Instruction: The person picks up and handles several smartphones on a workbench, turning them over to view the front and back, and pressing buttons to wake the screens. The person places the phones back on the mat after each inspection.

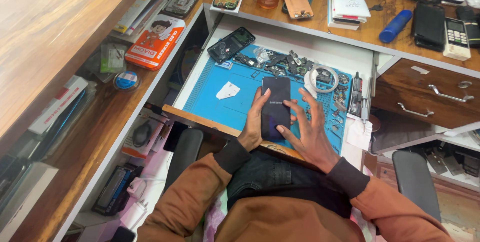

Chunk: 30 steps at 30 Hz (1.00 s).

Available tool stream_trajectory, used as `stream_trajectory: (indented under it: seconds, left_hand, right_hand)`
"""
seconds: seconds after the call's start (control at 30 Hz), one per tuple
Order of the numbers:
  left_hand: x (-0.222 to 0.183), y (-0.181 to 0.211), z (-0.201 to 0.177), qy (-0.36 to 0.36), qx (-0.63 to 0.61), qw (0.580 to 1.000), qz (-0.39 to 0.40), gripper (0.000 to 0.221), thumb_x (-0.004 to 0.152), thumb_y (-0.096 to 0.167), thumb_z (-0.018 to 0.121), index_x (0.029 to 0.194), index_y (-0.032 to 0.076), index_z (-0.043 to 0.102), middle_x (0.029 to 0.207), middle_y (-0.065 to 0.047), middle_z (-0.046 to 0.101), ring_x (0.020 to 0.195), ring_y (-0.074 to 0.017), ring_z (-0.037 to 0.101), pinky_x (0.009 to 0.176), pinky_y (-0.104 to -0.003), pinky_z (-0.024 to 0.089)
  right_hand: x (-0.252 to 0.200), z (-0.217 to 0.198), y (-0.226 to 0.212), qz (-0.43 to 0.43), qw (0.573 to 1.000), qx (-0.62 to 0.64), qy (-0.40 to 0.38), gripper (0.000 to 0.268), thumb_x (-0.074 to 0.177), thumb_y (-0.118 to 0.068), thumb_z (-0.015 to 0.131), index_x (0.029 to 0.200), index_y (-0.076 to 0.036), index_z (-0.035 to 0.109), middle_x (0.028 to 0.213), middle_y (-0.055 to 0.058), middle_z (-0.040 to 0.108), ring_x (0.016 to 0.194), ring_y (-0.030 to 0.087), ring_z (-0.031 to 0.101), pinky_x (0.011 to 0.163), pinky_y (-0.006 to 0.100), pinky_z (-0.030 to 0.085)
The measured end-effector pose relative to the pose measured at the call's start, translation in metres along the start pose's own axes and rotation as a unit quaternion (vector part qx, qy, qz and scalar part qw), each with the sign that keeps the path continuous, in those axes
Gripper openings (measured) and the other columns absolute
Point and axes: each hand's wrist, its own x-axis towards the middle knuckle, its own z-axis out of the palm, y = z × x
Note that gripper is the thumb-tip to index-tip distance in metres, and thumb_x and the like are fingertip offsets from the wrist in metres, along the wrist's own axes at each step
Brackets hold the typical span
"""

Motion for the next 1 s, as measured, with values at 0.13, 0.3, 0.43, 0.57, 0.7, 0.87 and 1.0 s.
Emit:
stream_trajectory:
  seconds: [0.13, 0.3, 0.43, 0.57, 0.7, 0.87, 1.0]
  left_hand:
    - [-0.002, 0.004, 0.001, 0.021, 0.025, 0.999, 0.004, 0.042, 0.109, 0.038, 0.041, 0.143, 0.013, 0.040, 0.119, -0.017, 0.065, 0.082, -0.0313, 0.074, 0.071, -0.042, 0.065]
    - [-0.003, 0.006, 0.003, 0.021, 0.042, 0.999, 0.006, 0.042, 0.108, 0.036, 0.042, 0.143, 0.013, 0.039, 0.117, -0.017, 0.067, 0.082, -0.0303, 0.074, 0.071, -0.041, 0.065]
    - [-0.003, 0.005, 0.005, 0.025, 0.053, 0.998, 0.009, 0.042, 0.109, 0.035, 0.043, 0.144, 0.012, 0.039, 0.115, -0.017, 0.066, 0.083, -0.0294, 0.074, 0.072, -0.042, 0.065]
    - [-0.002, 0.008, 0.005, 0.030, 0.041, 0.999, 0.007, 0.041, 0.107, 0.034, 0.043, 0.142, 0.013, 0.040, 0.117, -0.019, 0.068, 0.084, -0.0302, 0.074, 0.073, -0.040, 0.065]
    - [-0.003, 0.010, 0.005, 0.041, 0.048, 0.998, 0.006, 0.041, 0.107, 0.033, 0.044, 0.142, 0.013, 0.041, 0.117, -0.016, 0.066, 0.085, -0.0312, 0.074, 0.073, -0.041, 0.065]
    - [-0.003, 0.014, 0.006, 0.034, 0.038, 0.999, 0.012, 0.042, 0.106, 0.033, 0.045, 0.142, 0.013, 0.041, 0.116, -0.016, 0.066, 0.085, -0.0322, 0.075, 0.071, -0.041, 0.064]
    - [-0.004, 0.013, 0.006, 0.039, 0.046, 0.998, 0.003, 0.043, 0.106, 0.034, 0.044, 0.143, 0.013, 0.040, 0.117, -0.016, 0.066, 0.086, -0.0312, 0.075, 0.072, -0.041, 0.064]
  right_hand:
    - [0.000, 0.001, 0.002, 0.018, 1.000, 0.023, -0.010, 0.073, 0.094, -0.041, 0.070, 0.153, -0.008, 0.044, 0.160, 0.022, 0.024, 0.141, 0.040, 0.037, 0.113, 0.055, 0.041]
    - [0.000, 0.001, 0.002, 0.039, 0.995, 0.085, -0.023, 0.076, 0.096, -0.043, 0.067, 0.156, -0.006, 0.037, 0.159, 0.022, 0.020, 0.144, 0.043, 0.034, 0.110, 0.050, 0.047]
    - [0.000, 0.001, 0.001, 0.059, 0.989, 0.128, -0.037, 0.068, 0.097, -0.046, 0.064, 0.151, -0.011, 0.043, 0.159, 0.021, 0.021, 0.141, 0.040, 0.038, 0.104, 0.044, 0.054]
    - [0.000, 0.000, 0.001, 0.019, 1.000, 0.011, -0.020, 0.062, 0.095, -0.044, 0.067, 0.147, -0.015, 0.050, 0.159, 0.018, 0.026, 0.139, 0.039, 0.041, 0.113, 0.055, 0.041]
    - [-0.001, 0.001, 0.002, 0.034, 0.998, 0.043, -0.015, 0.069, 0.096, -0.044, 0.066, 0.152, -0.010, 0.045, 0.159, 0.019, 0.028, 0.138, 0.038, 0.042, 0.112, 0.056, 0.039]
    - [-0.002, 0.000, 0.002, 0.045, 0.998, 0.045, -0.013, 0.067, 0.098, -0.043, 0.065, 0.153, -0.011, 0.044, 0.158, 0.017, 0.030, 0.138, 0.037, 0.042, 0.111, 0.054, 0.039]
    - [-0.004, 0.000, 0.004, 0.042, 0.998, 0.040, -0.014, 0.064, 0.099, -0.042, 0.064, 0.152, -0.012, 0.044, 0.157, 0.017, 0.031, 0.138, 0.037, 0.042, 0.111, 0.053, 0.039]
